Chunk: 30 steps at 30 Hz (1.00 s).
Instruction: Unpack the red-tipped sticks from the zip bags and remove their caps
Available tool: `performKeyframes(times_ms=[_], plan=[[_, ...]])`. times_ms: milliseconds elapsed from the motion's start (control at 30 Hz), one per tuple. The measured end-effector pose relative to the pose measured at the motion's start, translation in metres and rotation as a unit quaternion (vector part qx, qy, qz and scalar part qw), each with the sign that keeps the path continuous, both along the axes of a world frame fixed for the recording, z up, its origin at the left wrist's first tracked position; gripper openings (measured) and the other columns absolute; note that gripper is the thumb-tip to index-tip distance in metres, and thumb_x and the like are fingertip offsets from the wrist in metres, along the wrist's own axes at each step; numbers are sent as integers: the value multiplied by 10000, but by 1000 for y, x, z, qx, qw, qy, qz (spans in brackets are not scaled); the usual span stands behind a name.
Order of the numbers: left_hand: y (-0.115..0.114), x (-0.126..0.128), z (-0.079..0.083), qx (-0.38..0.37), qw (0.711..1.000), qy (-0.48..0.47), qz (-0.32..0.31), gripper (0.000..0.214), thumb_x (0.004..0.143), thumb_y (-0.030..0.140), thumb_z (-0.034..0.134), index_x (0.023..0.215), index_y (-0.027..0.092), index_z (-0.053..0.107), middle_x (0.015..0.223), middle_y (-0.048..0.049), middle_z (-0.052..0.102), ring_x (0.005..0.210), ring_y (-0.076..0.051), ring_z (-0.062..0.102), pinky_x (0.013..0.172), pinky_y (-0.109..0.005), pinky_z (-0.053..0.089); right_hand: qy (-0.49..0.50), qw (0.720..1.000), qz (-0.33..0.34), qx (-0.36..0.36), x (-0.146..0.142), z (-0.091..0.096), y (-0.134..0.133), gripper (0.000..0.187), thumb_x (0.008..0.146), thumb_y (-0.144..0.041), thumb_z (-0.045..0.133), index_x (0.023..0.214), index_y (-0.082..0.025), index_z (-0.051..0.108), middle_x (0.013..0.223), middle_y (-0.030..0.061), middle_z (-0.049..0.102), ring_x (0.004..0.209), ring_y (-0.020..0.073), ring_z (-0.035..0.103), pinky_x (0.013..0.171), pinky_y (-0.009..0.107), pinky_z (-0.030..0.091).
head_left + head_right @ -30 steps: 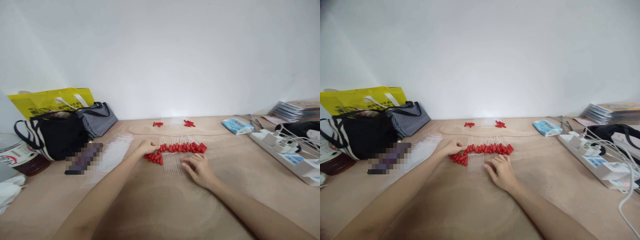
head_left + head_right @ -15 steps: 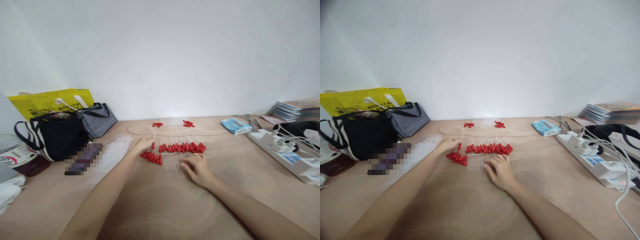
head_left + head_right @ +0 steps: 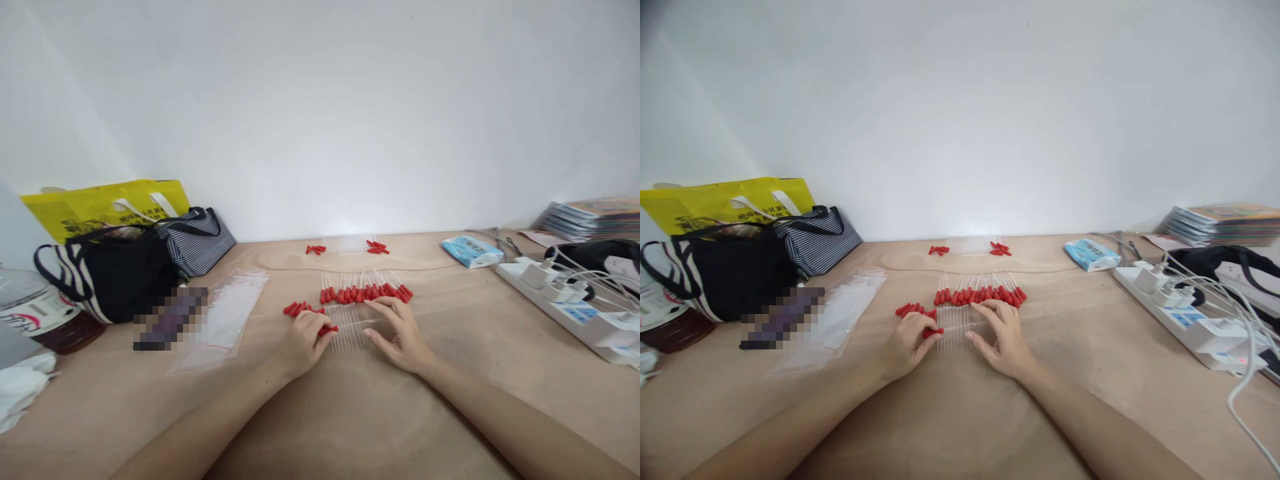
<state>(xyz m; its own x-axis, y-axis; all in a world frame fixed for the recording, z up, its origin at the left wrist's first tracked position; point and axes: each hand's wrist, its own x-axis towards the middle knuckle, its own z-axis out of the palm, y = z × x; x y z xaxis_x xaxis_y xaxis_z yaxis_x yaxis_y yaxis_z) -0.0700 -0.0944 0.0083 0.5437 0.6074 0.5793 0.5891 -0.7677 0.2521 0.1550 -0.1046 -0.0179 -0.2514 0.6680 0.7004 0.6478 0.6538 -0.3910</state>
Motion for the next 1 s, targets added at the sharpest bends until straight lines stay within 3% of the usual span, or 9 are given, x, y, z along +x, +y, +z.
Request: performKeyframes(times_ms=[167,333,467,633,733,833,933,1000], plan=[[-3,11,-13,58,997,-1,-44,98,837,217,469,763,171,514,691,-10,615,653,-136,529,681,-286,420,-98,994,25,39,-8,2,-4,221,835,-330,489,1008,-251,603,897,40,613,869,175,505,865,412,292],[-3,11,-12,79,996,-5,-37,133,838,272,486,870,172,569,776,-29,648,771,-159,552,741,-313,426,-127,990,32,57,-13,2,-4,214,860,-290,446,934,-251,643,630,1,561,707,143,468,848,400,280],[-2,9,-12,89,995,15,-45,178,835,324,493,894,209,616,930,-36,660,937,-182,540,858,-356,398,-169,984,35,39,-14,4,-7,232,865,-278,423,949,-253,639,637,6,558,692,144,453,856,402,281],[-4,3,-12,78,995,31,-55,174,841,270,482,766,231,634,787,-5,676,867,-165,572,906,-385,360,-174,983,54,34,-10,6,-12,232,858,-270,421,852,-251,652,588,0,550,659,142,443,855,400,283],[-4,-11,-9,77,996,19,-35,188,845,207,457,763,226,625,776,-6,673,823,-151,580,863,-360,388,-160,986,32,28,4,4,-10,234,854,-259,421,811,-239,650,589,3,557,657,144,450,840,395,285],[-5,-25,-8,83,997,-3,3,168,838,191,461,802,228,621,791,-14,663,791,-147,569,765,-311,429,-118,992,-40,11,17,1,-4,222,852,-257,430,824,-218,647,679,24,603,684,153,473,791,380,295],[-6,-31,-11,61,998,-30,13,161,839,223,466,878,219,622,818,-35,616,755,-136,549,698,-262,451,-105,994,-24,-22,16,-4,0,240,860,-245,404,950,-222,626,692,24,599,674,147,498,750,346,318],[-3,-33,-12,45,994,-73,70,203,848,248,438,925,203,620,824,-48,566,741,-135,541,673,-250,462,-89,995,-23,-41,10,-7,1,279,866,-217,363,1029,-206,590,741,37,608,696,147,525,719,323,332]])
